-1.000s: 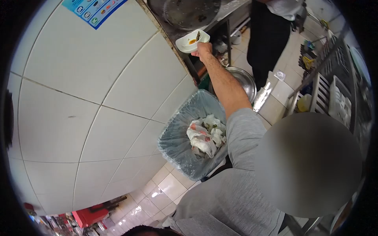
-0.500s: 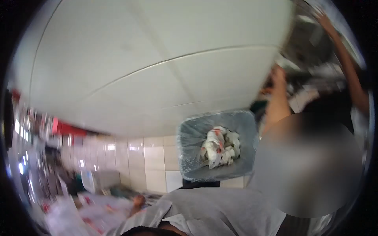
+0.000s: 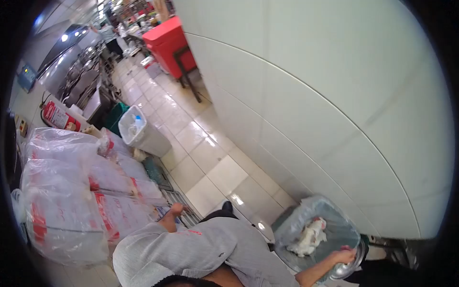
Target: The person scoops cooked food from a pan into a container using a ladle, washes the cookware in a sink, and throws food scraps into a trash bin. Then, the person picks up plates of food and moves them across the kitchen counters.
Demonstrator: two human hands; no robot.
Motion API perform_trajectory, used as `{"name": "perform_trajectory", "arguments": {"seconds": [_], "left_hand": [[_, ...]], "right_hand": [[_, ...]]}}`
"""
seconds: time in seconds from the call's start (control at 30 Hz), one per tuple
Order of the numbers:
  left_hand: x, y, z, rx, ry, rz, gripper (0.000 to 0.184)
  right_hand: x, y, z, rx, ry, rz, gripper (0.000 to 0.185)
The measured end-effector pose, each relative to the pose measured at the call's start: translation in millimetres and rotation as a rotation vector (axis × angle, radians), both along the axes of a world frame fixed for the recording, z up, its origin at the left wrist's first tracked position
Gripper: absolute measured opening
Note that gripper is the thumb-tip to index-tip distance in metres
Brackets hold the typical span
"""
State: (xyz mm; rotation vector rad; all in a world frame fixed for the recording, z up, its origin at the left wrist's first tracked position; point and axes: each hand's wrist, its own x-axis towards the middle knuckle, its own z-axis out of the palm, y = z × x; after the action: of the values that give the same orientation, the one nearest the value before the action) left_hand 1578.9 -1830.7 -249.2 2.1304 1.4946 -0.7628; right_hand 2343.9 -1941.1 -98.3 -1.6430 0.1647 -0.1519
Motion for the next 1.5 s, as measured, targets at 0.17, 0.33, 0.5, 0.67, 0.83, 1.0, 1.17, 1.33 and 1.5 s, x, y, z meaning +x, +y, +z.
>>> {"name": "perform_trajectory", "arguments": {"seconds": [0.17, 0.33, 0.5, 0.67, 0.83, 1.0, 1.17, 1.33, 1.5], "left_hand": [[-18, 128, 37, 0.194, -0.471, 1.088, 0.029], [-30, 216, 31, 0.276, -0.663, 1.036, 0.031], [-64, 217, -18, 0.371, -0.416, 1.080, 0.026], [-153, 146, -69, 0.283, -0.295, 1.126, 0.025], [-175, 196, -35, 0.420, -0.576, 1.735, 0.026], [-202, 314, -40, 0.047, -0.754, 1.909, 0.044], [-265, 467, 22, 0.043, -0.627, 1.548, 0.039], [-385, 616, 38, 0.217, -0.905, 1.594, 0.035], [-432, 770, 105, 0.439, -1.030, 1.274, 0.038]], "right_hand": [[-215, 216, -9, 0.128, 0.173, 0.795, 0.026], [-367, 360, 38, -0.250, -0.592, 1.785, 0.018], [-437, 475, 7, -0.256, -0.235, 1.998, 0.020], [-524, 607, 1, -0.346, -0.207, 2.098, 0.021], [-677, 731, 80, -0.129, -0.215, 2.407, 0.029], [-821, 806, 101, 0.053, -0.028, 2.549, 0.028], [-877, 881, 46, -0.320, 0.133, 2.584, 0.030], [-807, 974, -59, -0.999, -0.125, 2.230, 0.029], [-735, 1009, -69, -1.167, -0.074, 1.878, 0.031]]}}
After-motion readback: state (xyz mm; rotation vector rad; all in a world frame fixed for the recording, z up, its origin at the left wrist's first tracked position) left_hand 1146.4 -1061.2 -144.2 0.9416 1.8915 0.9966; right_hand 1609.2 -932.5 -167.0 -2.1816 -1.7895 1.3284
